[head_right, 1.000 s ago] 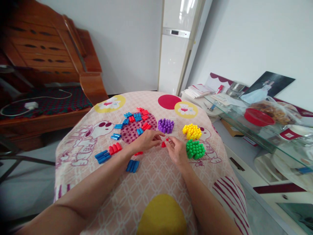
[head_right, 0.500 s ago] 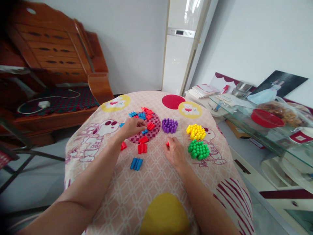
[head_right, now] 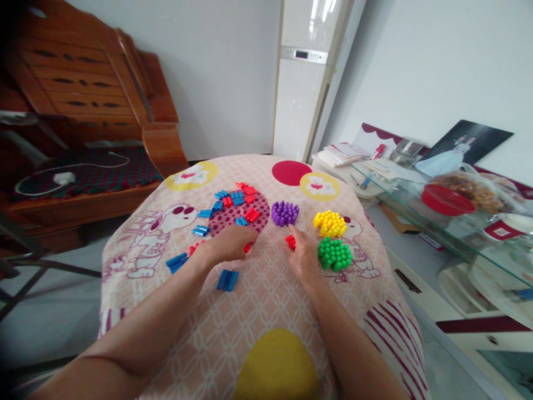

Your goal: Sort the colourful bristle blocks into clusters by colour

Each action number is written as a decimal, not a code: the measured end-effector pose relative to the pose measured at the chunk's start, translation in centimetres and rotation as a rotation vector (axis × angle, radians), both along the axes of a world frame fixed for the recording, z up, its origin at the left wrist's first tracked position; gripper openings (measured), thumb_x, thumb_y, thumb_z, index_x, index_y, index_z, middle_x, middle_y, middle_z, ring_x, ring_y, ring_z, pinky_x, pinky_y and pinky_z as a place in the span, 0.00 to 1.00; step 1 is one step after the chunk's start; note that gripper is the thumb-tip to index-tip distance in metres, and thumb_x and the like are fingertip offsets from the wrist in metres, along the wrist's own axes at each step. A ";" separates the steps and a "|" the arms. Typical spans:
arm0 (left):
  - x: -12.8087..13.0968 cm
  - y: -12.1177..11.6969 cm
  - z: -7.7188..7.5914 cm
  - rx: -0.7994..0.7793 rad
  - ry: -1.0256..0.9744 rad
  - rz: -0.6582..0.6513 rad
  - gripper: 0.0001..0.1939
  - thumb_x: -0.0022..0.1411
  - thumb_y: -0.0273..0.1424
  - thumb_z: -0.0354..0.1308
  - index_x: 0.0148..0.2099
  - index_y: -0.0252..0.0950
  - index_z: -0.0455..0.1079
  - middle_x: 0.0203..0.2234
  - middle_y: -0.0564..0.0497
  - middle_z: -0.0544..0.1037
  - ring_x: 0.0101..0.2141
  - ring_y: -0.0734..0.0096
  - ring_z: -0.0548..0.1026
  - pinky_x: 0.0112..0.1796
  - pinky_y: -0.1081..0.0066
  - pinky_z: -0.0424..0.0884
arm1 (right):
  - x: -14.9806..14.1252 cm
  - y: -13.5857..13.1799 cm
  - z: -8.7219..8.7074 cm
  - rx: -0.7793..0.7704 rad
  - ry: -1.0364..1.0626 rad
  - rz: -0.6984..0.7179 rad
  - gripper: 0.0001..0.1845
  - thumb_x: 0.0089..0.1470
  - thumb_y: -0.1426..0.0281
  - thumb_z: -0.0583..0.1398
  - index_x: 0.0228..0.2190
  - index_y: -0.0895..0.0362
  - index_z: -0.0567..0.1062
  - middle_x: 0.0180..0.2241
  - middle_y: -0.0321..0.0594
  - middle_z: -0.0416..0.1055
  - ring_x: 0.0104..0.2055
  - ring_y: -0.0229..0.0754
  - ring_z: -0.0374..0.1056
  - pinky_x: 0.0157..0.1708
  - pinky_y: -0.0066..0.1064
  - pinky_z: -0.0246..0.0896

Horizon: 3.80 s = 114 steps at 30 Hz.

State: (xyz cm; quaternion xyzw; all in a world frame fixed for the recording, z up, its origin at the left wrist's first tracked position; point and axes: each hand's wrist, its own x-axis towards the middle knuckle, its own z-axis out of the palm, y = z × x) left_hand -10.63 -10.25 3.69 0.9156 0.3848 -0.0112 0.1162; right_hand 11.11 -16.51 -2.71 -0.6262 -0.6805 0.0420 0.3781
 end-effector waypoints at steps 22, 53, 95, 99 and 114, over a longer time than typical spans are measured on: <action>5.4 0.6 -4.4 -0.123 -0.694 -0.042 0.11 0.52 0.19 0.53 0.38 0.34 0.71 0.31 0.51 0.77 0.32 0.73 0.74 0.36 0.74 0.69 | 0.4 0.1 0.2 -0.058 0.076 0.124 0.29 0.46 0.76 0.58 0.52 0.59 0.73 0.45 0.49 0.76 0.45 0.49 0.72 0.47 0.41 0.68; 1.6 6.3 -5.2 0.234 -0.548 0.296 0.23 0.56 0.21 0.52 0.55 0.32 0.68 0.50 0.40 0.76 0.50 0.60 0.73 0.52 0.65 0.68 | 0.9 0.3 -0.4 -0.094 0.102 0.063 0.34 0.44 0.80 0.52 0.54 0.60 0.71 0.43 0.47 0.77 0.36 0.42 0.73 0.43 0.37 0.70; 2.0 1.0 -1.2 -0.195 -0.367 -0.041 0.13 0.50 0.24 0.60 0.41 0.32 0.71 0.31 0.52 0.77 0.29 0.73 0.73 0.29 0.75 0.65 | 1.1 0.4 -0.6 -0.059 0.091 0.082 0.29 0.46 0.81 0.53 0.51 0.60 0.74 0.46 0.48 0.77 0.45 0.46 0.74 0.50 0.40 0.69; 2.9 1.1 -2.2 -0.197 -0.393 0.005 0.06 0.50 0.25 0.59 0.34 0.34 0.70 0.26 0.54 0.76 0.28 0.74 0.73 0.28 0.76 0.63 | 1.2 0.5 -0.9 -0.030 0.088 0.083 0.30 0.45 0.82 0.53 0.51 0.59 0.74 0.47 0.47 0.76 0.45 0.45 0.74 0.50 0.39 0.68; -2.5 2.4 1.3 -0.002 -0.188 0.091 0.07 0.50 0.26 0.59 0.35 0.35 0.72 0.30 0.50 0.78 0.31 0.68 0.73 0.30 0.73 0.61 | 1.4 0.5 -0.9 -0.070 0.105 0.089 0.31 0.46 0.81 0.53 0.52 0.59 0.74 0.44 0.46 0.77 0.42 0.44 0.74 0.49 0.39 0.68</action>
